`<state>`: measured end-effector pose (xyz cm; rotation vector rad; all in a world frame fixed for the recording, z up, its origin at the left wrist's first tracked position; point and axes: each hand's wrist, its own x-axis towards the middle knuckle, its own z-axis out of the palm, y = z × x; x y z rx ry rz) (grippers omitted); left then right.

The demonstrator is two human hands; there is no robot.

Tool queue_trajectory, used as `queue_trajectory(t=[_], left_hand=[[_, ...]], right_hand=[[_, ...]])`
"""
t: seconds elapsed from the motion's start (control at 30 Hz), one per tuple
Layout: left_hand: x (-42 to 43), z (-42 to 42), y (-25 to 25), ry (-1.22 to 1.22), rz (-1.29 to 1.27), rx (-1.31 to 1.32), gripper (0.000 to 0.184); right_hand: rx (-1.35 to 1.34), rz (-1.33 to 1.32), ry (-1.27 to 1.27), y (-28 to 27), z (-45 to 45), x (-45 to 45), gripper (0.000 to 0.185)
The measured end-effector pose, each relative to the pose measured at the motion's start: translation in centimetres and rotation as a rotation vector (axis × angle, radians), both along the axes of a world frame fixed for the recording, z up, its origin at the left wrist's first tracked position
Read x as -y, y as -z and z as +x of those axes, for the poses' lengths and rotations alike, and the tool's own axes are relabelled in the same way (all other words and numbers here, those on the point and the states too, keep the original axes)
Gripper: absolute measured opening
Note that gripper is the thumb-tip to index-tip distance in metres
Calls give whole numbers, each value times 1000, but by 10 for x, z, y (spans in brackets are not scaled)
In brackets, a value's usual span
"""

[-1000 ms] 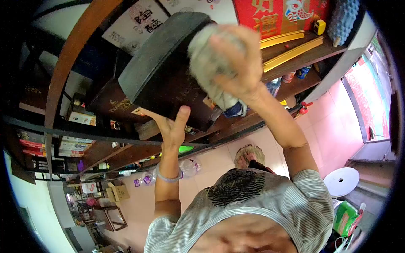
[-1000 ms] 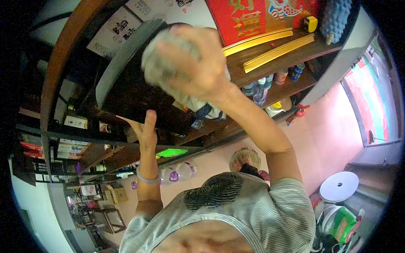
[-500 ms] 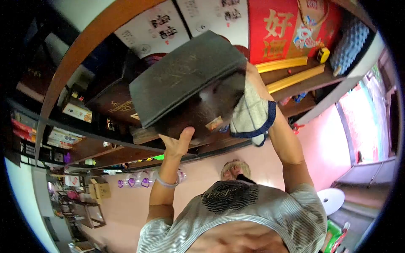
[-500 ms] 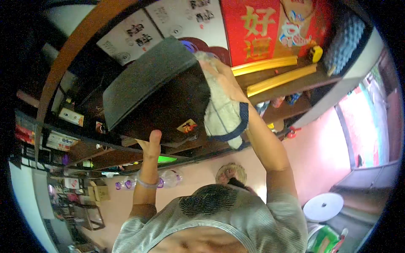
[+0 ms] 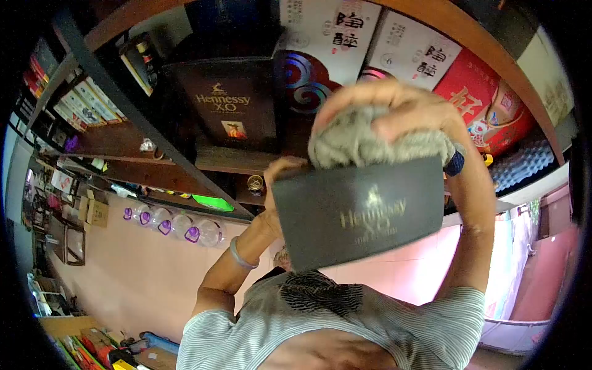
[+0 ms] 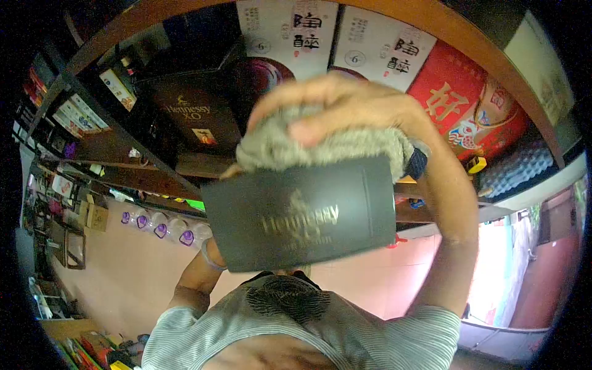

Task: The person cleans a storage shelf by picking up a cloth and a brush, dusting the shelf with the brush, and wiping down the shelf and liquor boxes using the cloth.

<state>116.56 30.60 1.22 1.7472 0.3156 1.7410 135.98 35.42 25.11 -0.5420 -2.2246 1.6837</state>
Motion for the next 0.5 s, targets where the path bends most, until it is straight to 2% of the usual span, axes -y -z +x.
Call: queue_trajectory(t=[0.03,0.13,0.17,0.23,0.27,0.33,0.4,0.5], left_hand=[[0,3,2,18,15,25,63],[-2,7,0,67,57,54,63],[-5,4,-3,126,65,38,67],[-6,-3,-18,36,149,-43,76],[-3,-3,-29,-124,214,-94,82],[-3,-6,-34,-285,295,-169,93],[-10,-5,-39,-290,324,-191,103],[-11,0,-52,-280,280,-181,111]], right_hand=[[178,70,-148,-2,-7,-9,59],[358,240,-205,25,-26,-23,59],[277,187,-175,44,-28,-27,61],[364,249,-54,49,-22,-31,61],[416,282,2,47,-17,-32,61],[617,335,208,35,-4,-33,58],[531,381,345,12,25,-31,52],[138,353,947,-11,73,4,45]])
